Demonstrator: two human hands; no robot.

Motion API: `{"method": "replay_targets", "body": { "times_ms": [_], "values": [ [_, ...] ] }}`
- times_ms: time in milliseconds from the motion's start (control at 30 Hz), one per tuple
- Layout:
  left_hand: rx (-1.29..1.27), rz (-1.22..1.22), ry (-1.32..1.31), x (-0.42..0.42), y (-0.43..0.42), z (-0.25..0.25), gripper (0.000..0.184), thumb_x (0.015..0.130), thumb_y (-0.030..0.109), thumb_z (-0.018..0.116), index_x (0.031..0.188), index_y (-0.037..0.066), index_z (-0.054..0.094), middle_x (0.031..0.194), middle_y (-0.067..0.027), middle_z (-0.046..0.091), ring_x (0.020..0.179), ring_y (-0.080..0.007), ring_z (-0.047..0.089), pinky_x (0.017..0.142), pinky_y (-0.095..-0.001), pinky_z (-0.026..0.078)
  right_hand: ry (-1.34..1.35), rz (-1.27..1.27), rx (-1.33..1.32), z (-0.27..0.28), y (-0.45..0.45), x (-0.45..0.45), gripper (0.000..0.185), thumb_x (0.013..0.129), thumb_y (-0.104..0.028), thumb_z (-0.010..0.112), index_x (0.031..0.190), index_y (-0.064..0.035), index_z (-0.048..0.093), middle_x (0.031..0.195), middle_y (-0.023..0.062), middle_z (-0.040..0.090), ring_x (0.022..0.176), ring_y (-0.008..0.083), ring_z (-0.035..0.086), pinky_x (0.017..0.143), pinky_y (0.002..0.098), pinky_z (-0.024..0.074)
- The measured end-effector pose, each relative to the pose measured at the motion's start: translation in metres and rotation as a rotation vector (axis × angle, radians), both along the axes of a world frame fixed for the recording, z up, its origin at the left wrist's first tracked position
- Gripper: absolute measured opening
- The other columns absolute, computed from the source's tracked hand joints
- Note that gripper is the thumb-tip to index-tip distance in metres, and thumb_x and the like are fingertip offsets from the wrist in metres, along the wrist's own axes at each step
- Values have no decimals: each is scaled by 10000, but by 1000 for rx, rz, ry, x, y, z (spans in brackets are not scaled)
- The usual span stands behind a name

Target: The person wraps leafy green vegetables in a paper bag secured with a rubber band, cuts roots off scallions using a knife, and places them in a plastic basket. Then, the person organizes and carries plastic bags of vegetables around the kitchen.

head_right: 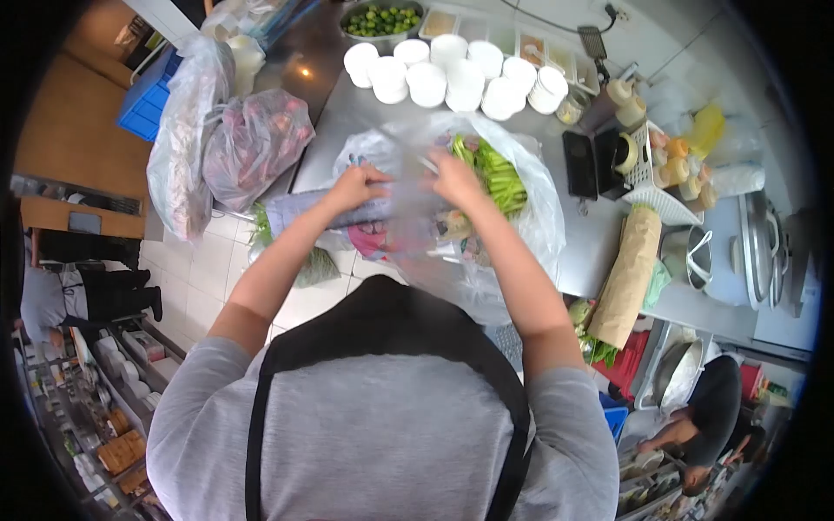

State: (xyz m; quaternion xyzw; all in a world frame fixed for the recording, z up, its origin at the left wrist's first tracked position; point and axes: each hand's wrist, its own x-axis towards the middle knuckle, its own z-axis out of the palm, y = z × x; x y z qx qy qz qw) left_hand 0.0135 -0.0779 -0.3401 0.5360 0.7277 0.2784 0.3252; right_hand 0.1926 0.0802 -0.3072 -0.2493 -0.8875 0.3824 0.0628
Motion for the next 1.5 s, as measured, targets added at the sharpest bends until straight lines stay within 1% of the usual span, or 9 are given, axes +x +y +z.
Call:
{"method": "replay_targets", "body": {
  "times_ms": [200,267,567,733,867,1067,1133,1267,1500],
  "values": [
    [119,-41,469,17,-18,10,685,583,481,745,1134,108,582,1080,-146,570,1042,-321,513,907,-407,401,-31,34,203,-3,-17,21,535,564,-276,802,965,-66,517,854,150,623,825,352,596,685,434,458],
    [69,13,310,13,-12,10,634,577,425,764,1106,122,592,1063,-121,574,1034,-299,509,879,-421,394,33,24,251,6,-17,17,514,571,-264,799,946,-64,509,830,151,620,802,358,594,668,439,453],
    [397,64,631,24,-22,22,311,664,251,717,947,139,652,966,-12,604,959,-231,529,817,-400,388,12,42,327,6,-6,10,386,652,-179,750,917,-61,496,759,152,611,754,365,590,644,438,451],
    [396,27,465,9,-9,16,136,749,217,622,777,100,685,792,-95,650,743,-289,610,681,-393,474,202,-30,48,6,1,1,381,669,-195,741,939,-51,512,781,149,620,764,366,590,658,423,456],
    [276,240,297,-7,15,58,144,765,218,604,797,101,681,753,-143,632,728,-330,606,661,-427,472,196,11,161,11,-7,-3,387,667,-213,741,935,-50,515,792,162,619,771,377,587,663,433,452],
    [127,429,349,-41,55,29,167,759,199,619,861,78,677,861,-128,654,812,-290,623,718,-386,479,100,-284,359,6,26,-33,251,707,-111,644,896,-21,506,804,194,614,773,383,587,675,462,456],
    [357,526,653,-32,52,38,222,756,213,632,942,95,665,993,-107,638,919,-298,588,787,-379,463,128,-288,292,7,28,-29,266,700,-126,661,885,-11,508,809,192,617,778,381,590,682,455,458],
    [80,101,266,-1,22,54,415,672,300,717,1007,71,631,1080,-126,580,1035,-302,510,877,-382,412,6,-125,118,20,20,0,363,662,-190,728,897,0,527,822,181,625,794,367,595,705,429,464],
    [284,-11,527,24,2,10,535,603,290,763,1059,56,610,1003,-163,593,978,-323,539,859,-383,428,69,-73,236,-3,6,21,383,663,-199,736,979,-72,560,832,168,621,796,350,594,688,418,462]
  ]
}}
